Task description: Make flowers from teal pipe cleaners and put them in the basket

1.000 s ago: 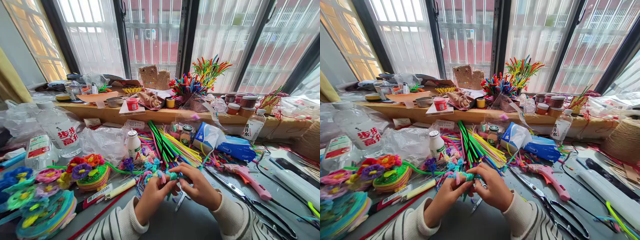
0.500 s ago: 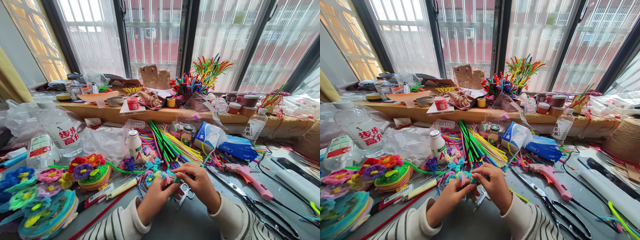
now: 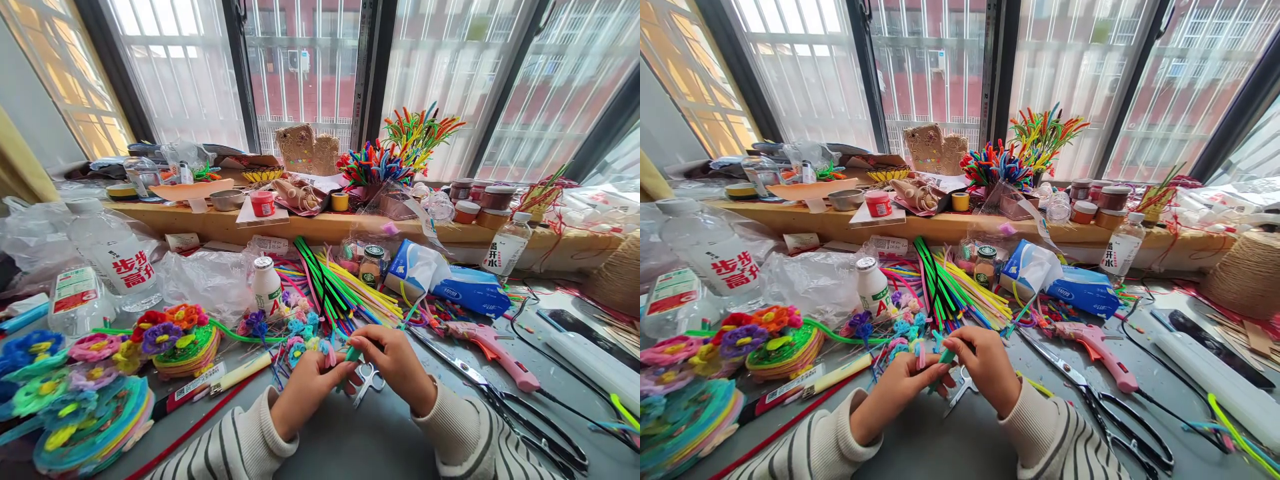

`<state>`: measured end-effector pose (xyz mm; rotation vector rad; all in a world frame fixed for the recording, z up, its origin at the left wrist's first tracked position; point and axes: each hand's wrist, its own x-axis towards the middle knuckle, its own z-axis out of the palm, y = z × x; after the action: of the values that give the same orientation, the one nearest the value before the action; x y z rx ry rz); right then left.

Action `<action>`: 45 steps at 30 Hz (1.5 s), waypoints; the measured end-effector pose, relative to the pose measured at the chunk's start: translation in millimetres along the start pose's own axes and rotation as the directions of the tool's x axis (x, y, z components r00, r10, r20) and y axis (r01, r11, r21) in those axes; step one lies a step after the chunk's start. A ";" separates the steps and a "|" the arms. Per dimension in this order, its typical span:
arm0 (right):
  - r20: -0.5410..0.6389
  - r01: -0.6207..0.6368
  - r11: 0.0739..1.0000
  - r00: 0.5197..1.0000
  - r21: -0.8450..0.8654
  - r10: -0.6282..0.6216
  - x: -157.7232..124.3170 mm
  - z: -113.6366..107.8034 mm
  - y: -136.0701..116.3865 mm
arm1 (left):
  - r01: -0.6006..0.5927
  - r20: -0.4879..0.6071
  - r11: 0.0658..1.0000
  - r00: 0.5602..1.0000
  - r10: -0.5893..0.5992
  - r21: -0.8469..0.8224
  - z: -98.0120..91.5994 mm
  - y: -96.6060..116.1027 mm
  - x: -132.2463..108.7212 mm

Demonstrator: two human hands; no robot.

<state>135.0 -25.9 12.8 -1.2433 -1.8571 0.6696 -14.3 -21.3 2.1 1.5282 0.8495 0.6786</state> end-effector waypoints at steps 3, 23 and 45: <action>-0.074 -0.024 1.000 0.997 0.006 0.025 1.8 -2.3 3.6 | 0.037 -0.013 0.999 0.999 -0.037 -0.035 -0.9 -2.0 1.2; -0.261 -0.059 0.995 0.965 -0.075 0.038 3.5 -13.1 12.4 | -0.006 -0.293 0.976 0.953 0.071 0.217 -0.8 -0.2 -1.0; 0.069 -0.035 0.980 0.997 0.197 0.021 -7.8 9.2 -11.0 | -0.081 0.026 0.974 0.996 0.089 -0.211 6.7 0.9 1.6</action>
<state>123.3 -37.3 13.7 -1.1311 -1.7802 0.8982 -7.8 -23.8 2.0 1.3877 0.6665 0.7762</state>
